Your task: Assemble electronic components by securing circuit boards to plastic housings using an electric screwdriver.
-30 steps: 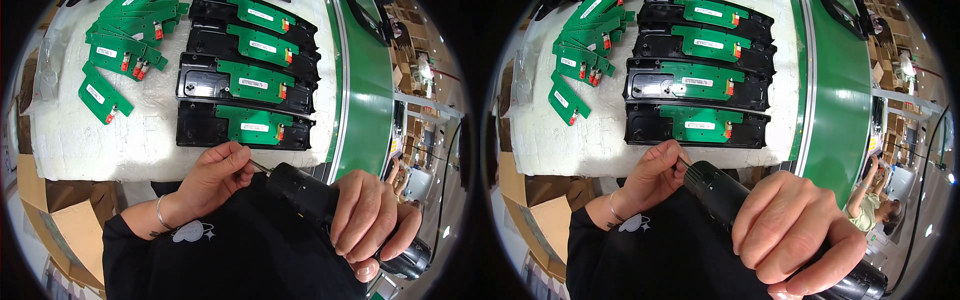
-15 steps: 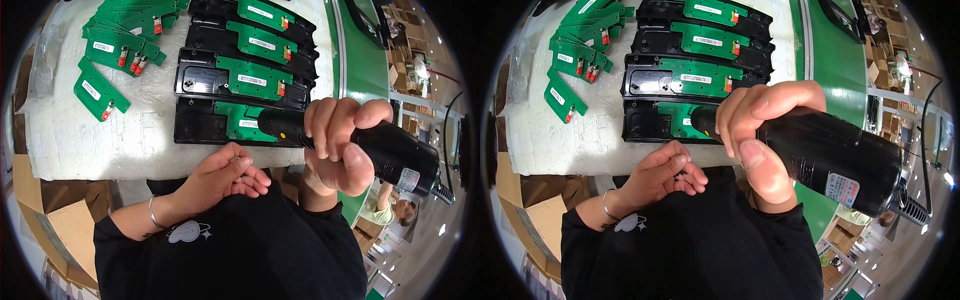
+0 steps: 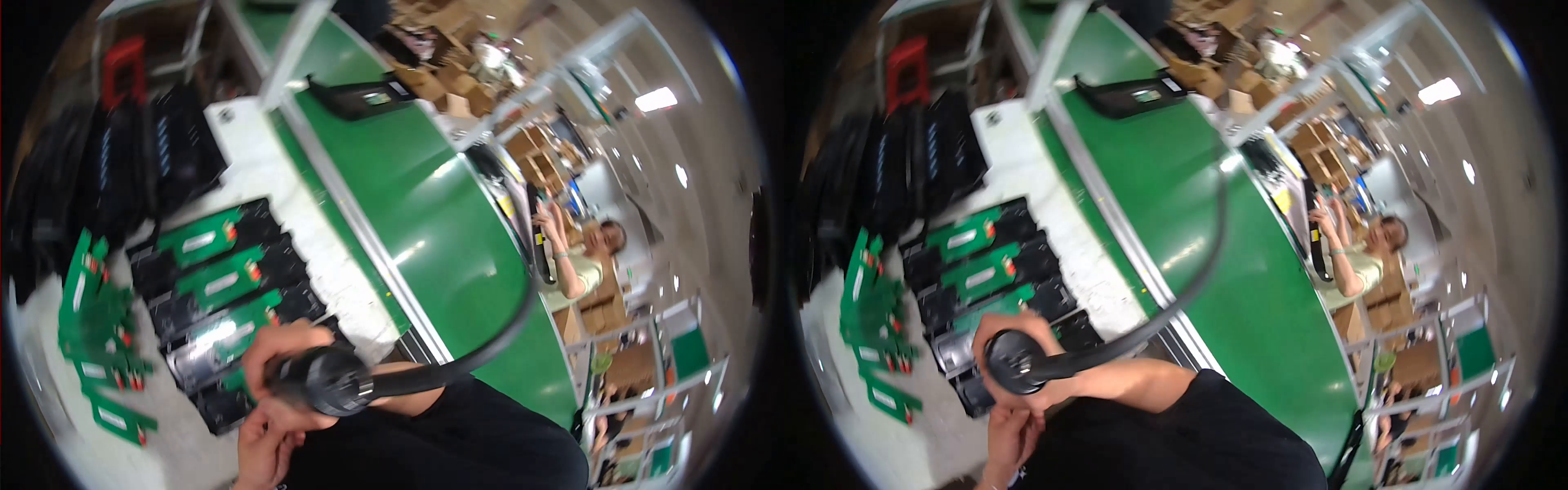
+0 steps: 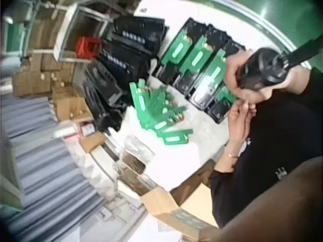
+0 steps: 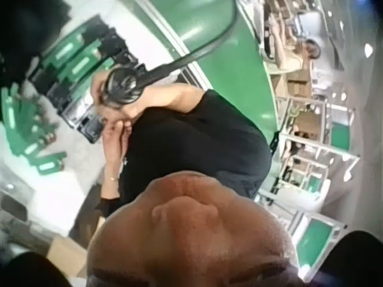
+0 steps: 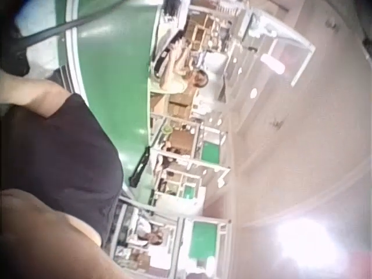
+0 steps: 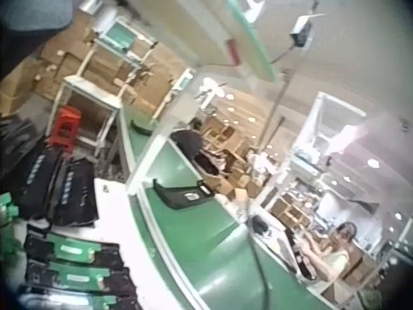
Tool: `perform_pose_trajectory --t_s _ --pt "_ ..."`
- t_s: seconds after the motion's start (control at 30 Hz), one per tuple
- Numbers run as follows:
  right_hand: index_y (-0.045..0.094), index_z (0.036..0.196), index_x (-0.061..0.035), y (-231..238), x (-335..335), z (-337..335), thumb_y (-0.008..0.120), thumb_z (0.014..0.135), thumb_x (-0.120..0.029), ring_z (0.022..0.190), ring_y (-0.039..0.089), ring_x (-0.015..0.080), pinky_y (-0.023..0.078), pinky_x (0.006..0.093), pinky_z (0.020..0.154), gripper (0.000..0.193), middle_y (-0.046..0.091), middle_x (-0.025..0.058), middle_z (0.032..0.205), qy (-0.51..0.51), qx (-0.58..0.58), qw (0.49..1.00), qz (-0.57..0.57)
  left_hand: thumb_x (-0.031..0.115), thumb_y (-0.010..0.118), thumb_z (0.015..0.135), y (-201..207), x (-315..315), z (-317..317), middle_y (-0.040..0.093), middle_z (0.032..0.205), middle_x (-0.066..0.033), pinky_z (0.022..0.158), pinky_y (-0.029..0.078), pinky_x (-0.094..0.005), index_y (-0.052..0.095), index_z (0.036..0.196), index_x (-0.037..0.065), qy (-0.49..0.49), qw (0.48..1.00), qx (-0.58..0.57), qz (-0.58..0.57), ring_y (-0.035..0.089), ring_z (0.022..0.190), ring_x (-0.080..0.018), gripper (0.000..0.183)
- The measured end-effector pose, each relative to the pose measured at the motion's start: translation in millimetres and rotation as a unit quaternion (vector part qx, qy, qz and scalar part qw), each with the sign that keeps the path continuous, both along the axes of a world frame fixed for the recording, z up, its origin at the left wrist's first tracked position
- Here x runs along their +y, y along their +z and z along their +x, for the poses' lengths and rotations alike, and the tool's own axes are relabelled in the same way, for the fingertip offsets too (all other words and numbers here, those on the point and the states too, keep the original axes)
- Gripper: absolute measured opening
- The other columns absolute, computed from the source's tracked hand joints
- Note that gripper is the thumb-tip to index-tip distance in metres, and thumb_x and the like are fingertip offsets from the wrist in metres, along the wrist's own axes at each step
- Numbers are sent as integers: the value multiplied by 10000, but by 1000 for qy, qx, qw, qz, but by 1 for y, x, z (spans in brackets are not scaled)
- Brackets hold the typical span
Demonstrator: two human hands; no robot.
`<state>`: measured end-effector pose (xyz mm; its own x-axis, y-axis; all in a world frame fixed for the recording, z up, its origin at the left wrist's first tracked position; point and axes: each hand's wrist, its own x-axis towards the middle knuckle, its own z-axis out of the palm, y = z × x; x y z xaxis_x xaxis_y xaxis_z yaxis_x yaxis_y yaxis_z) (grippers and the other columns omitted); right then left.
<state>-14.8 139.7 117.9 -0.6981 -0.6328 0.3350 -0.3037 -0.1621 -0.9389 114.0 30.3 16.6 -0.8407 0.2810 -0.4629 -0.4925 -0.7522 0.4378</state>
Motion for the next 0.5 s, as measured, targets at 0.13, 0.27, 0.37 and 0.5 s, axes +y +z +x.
perform_pose_trajectory --t_s 0.13,0.27,0.37,0.5 --pt "482 720 -32 -10 -2 2 592 595 -12 496 477 120 361 245 457 168 491 31 596 -69 27 997 9 142 459 894 -9 -7 -11 489 694 -42 519 388 -223 494 863 25 -58 996 63 32 467 605 -121 126" --pt "461 729 -29 -22 -2 -4 588 607 4 543 360 34 309 220 453 179 419 -39 601 -61 -22 995 -75 146 510 870 -15 -3 -20 528 789 -69 568 416 -235 518 905 17 -34 996 47 66 513 702 -143 133" --pt "473 724 -27 -15 6 -8 583 616 5 556 371 36 317 218 464 157 444 -30 635 -38 -59 989 -128 92 472 880 -13 -7 -26 545 866 -79 574 463 -204 517 952 14 -38 994 48 94 546 767 -126 115" --pt "511 792 1 14 21 -7 574 624 27 614 472 51 381 193 533 181 515 9 667 -25 -38 979 -200 24 489 854 0 -3 -26 548 864 -99 675 528 -238 507 1000 -1 22 995 -28 91 552 766 -161 149"
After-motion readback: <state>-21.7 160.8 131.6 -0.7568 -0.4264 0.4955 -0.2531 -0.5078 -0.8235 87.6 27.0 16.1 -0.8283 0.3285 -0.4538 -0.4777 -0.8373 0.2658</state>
